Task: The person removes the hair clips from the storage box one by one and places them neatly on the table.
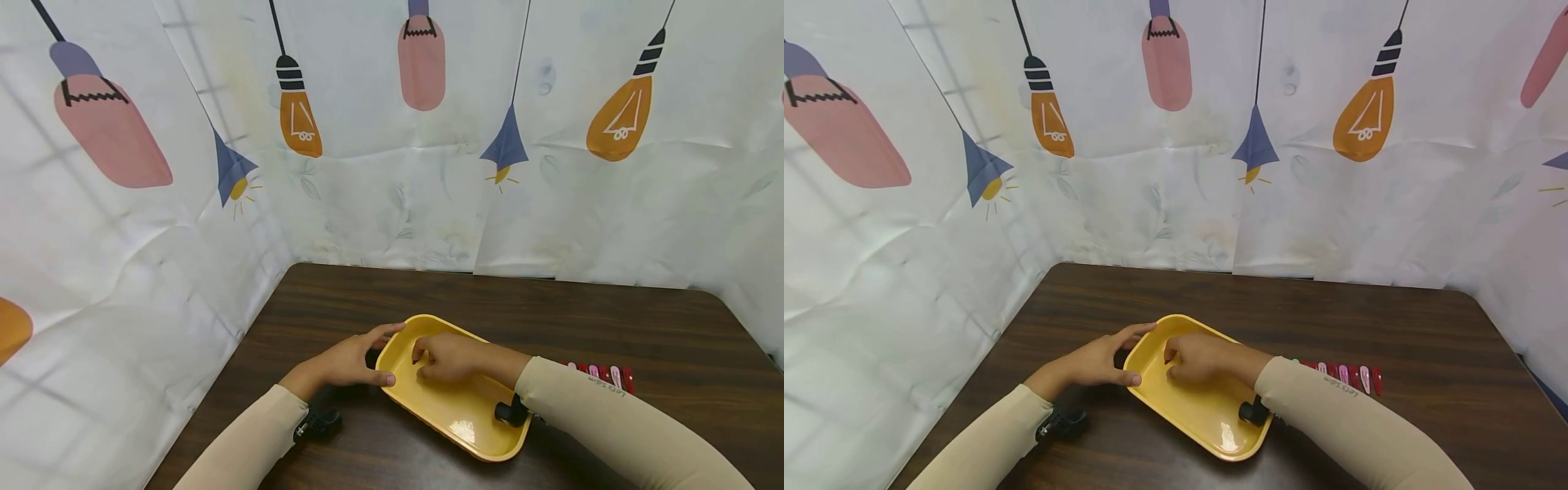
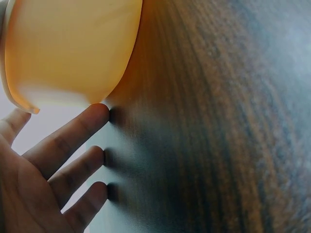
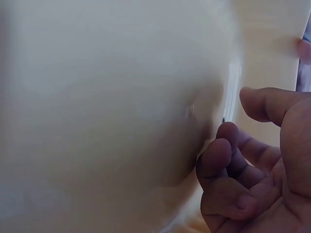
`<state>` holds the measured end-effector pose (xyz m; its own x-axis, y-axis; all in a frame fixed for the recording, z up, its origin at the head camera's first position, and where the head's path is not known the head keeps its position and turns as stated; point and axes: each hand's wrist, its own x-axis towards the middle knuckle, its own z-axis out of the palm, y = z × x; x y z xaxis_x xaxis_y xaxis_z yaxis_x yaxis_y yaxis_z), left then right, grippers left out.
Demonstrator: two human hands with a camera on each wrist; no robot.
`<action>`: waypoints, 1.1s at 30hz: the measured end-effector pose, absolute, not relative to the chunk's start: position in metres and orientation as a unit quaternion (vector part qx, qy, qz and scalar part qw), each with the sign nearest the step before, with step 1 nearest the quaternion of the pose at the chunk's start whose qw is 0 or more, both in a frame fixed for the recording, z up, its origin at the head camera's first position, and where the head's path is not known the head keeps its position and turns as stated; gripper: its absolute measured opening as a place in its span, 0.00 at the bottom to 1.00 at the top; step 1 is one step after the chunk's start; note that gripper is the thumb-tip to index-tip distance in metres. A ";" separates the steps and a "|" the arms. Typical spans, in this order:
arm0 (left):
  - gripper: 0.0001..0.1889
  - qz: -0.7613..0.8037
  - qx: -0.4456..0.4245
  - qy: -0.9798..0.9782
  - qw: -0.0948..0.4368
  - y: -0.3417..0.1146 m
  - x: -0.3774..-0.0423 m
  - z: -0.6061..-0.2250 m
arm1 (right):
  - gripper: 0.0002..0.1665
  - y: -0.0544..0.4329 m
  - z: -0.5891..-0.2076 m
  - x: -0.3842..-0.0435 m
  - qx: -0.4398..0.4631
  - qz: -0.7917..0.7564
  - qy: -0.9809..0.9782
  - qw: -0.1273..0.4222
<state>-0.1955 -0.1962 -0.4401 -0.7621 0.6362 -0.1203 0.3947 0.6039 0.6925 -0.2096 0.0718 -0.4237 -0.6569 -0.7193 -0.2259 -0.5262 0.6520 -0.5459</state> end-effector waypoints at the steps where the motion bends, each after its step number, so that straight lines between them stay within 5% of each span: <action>1: 0.48 0.334 0.294 0.877 0.180 -0.196 -0.196 -0.440 | 0.13 0.072 -0.424 -0.210 -0.353 -0.225 0.882 0.216; 9: 0.49 0.338 0.297 0.874 0.183 -0.196 -0.195 -0.439 | 0.11 0.071 -0.423 -0.208 -0.329 -0.238 0.897 0.173; 24: 0.48 0.339 0.292 0.875 0.182 -0.195 -0.195 -0.439 | 0.26 0.070 -0.426 -0.208 -0.323 -0.214 0.909 0.154; 33: 0.48 0.343 0.293 0.873 0.184 -0.195 -0.195 -0.439 | 0.21 0.069 -0.427 -0.208 -0.310 -0.207 0.914 0.159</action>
<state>-0.1948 -0.1952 -0.4395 -0.7602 0.6386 -0.1198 0.3860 0.5922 0.7073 -0.2082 0.0692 -0.4271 -0.7571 -0.6329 -0.1617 -0.5015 0.7218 -0.4770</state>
